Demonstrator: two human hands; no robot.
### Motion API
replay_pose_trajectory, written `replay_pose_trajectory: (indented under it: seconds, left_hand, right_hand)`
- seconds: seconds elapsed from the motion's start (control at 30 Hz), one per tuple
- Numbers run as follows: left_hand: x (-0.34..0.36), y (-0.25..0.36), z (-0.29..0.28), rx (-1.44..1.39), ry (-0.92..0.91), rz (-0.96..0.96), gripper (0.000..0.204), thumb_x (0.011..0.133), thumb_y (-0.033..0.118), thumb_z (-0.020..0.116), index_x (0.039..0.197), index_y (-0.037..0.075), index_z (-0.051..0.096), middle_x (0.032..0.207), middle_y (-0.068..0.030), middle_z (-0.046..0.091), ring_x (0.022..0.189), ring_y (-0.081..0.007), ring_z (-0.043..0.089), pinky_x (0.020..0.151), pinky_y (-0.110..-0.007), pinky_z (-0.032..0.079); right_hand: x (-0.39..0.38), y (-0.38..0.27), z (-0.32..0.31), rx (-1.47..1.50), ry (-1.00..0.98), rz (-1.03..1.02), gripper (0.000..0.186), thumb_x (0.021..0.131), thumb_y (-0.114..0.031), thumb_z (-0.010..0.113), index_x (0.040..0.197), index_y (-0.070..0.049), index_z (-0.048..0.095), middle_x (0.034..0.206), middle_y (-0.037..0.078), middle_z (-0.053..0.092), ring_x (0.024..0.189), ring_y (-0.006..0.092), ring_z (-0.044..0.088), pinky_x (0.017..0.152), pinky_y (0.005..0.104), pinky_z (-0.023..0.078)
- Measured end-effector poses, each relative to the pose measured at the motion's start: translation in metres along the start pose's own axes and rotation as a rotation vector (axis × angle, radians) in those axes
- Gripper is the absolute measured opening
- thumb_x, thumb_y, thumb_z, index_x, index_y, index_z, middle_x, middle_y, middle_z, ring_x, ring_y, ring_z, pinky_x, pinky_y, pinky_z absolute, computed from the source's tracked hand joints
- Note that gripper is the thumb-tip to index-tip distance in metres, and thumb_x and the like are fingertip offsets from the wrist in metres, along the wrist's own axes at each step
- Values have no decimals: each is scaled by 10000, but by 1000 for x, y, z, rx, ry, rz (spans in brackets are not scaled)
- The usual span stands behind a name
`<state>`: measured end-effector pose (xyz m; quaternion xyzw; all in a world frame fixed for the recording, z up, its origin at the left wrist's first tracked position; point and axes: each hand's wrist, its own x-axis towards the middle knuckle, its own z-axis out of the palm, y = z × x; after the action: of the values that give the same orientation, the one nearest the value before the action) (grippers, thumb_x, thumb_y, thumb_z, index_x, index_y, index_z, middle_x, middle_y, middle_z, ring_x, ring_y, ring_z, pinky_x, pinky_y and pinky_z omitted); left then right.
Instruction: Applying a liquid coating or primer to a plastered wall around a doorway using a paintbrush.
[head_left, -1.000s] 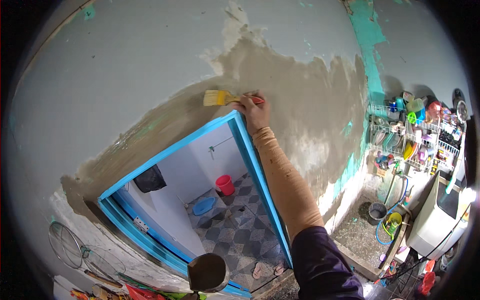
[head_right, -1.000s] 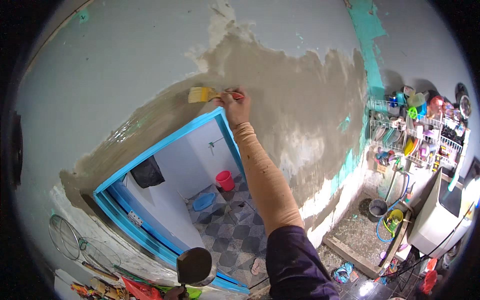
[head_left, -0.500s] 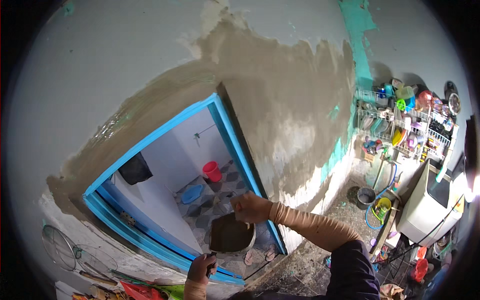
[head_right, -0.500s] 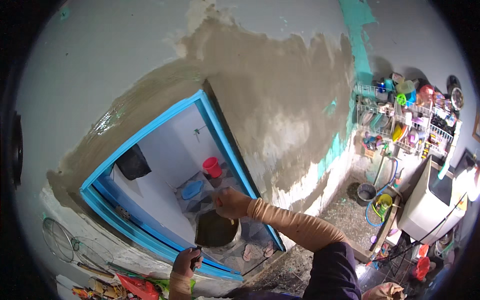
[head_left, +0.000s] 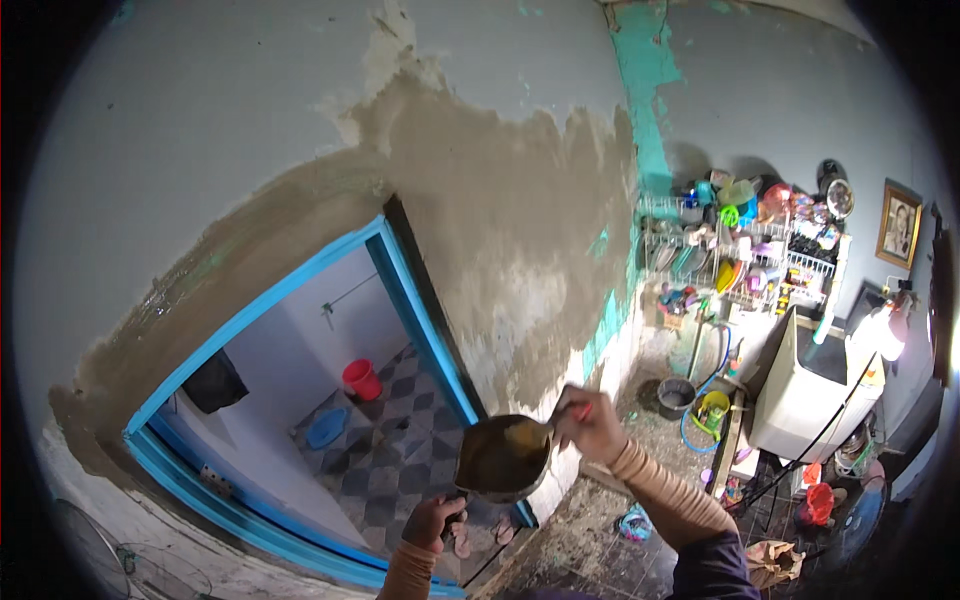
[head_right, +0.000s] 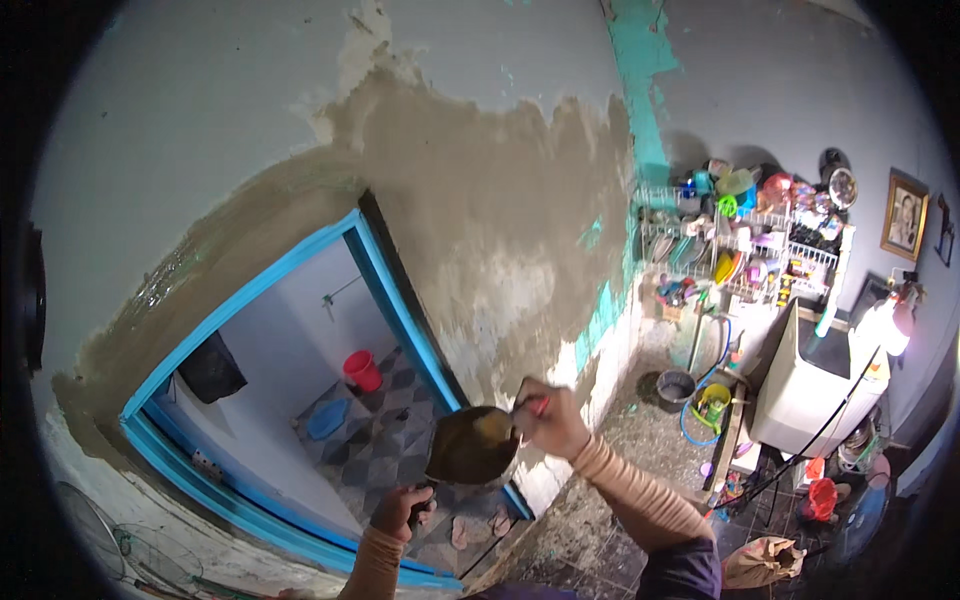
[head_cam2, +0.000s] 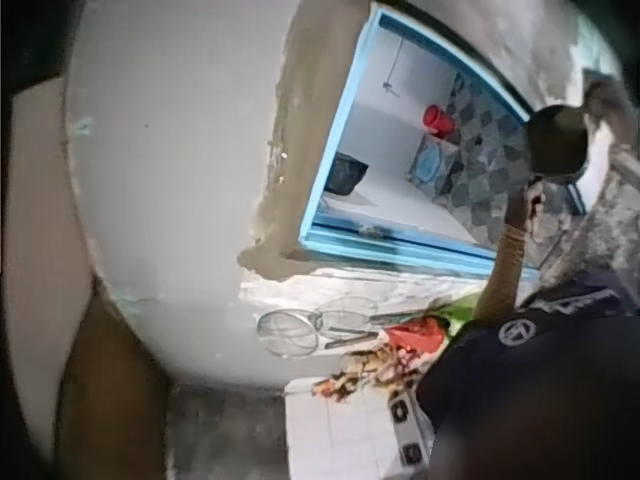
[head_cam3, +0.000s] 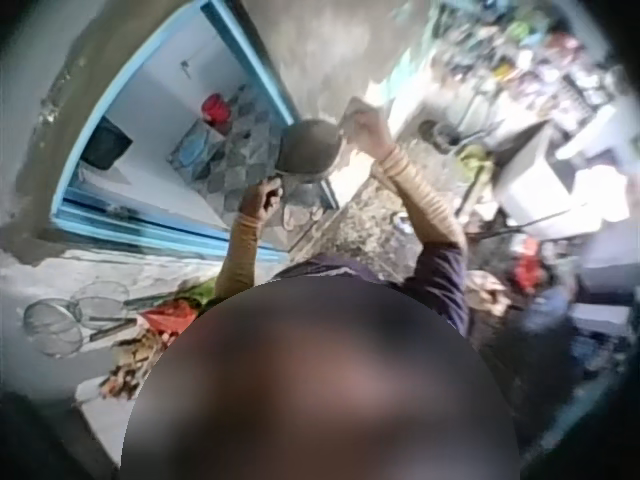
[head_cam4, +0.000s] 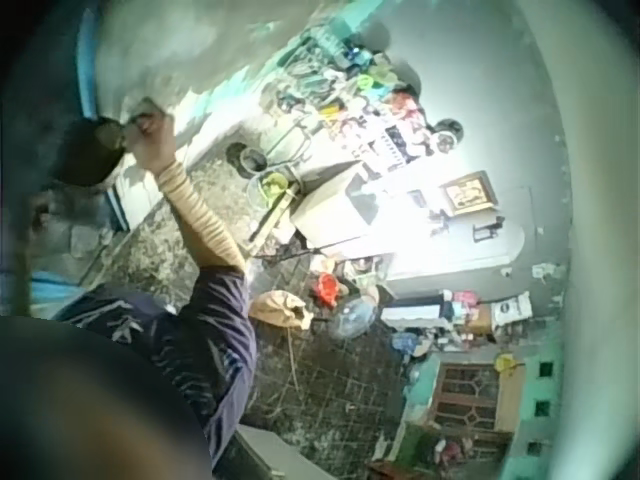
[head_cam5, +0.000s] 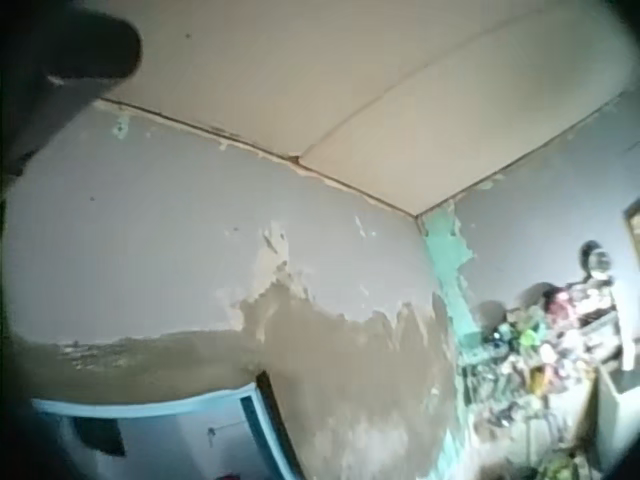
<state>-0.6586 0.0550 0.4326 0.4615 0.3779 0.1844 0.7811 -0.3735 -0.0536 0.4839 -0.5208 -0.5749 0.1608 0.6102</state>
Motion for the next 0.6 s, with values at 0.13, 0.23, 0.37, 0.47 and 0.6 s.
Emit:
replay_pose_trajectory:
  seconds: [0.13, 0.23, 0.37, 0.47, 0.6]
  left_hand:
    - [8, -7, -11, -16, -39, -65, 119, 863, 157, 574, 855, 40, 549, 687, -53, 532, 526, -121, 442, 490, -268, 356]
    - [12, -4, -22, 17, -45, -110, 129, 866, 165, 572, 873, 38, 551, 692, -51, 532, 525, -114, 440, 491, -265, 360]
    - [11, -1, -30, 66, -62, -89, 155, 879, 171, 559, 925, 25, 532, 702, -49, 524, 537, -109, 434, 497, -247, 358]
    - [9, 1, -43, 69, -86, -57, 174, 888, 187, 547, 937, 22, 521, 701, -53, 519, 540, -111, 432, 499, -260, 358]
    - [20, 2, -65, 47, -26, -31, 154, 891, 171, 550, 858, 20, 546, 664, -40, 504, 498, -109, 416, 469, -259, 336]
  right_hand:
    - [-17, -15, 8, 429, 200, 145, 27, 743, 26, 557, 744, 9, 536, 621, 112, 575, 519, 134, 539, 473, 281, 437]
    - [-26, -5, 14, -47, -6, -94, 54, 777, 75, 503, 801, 38, 533, 664, 109, 606, 563, 133, 592, 495, 245, 480]
    - [-23, -6, 18, 255, -59, 133, 92, 793, 106, 478, 842, 54, 536, 687, 104, 612, 591, 149, 621, 529, 254, 525]
    - [-11, -14, 20, 450, 109, 89, 120, 754, 136, 453, 800, 58, 531, 709, 115, 617, 590, 152, 619, 527, 254, 522]
    - [24, -16, 15, 513, 125, 80, 79, 748, 73, 459, 799, 47, 514, 701, 161, 612, 571, 221, 620, 499, 292, 528]
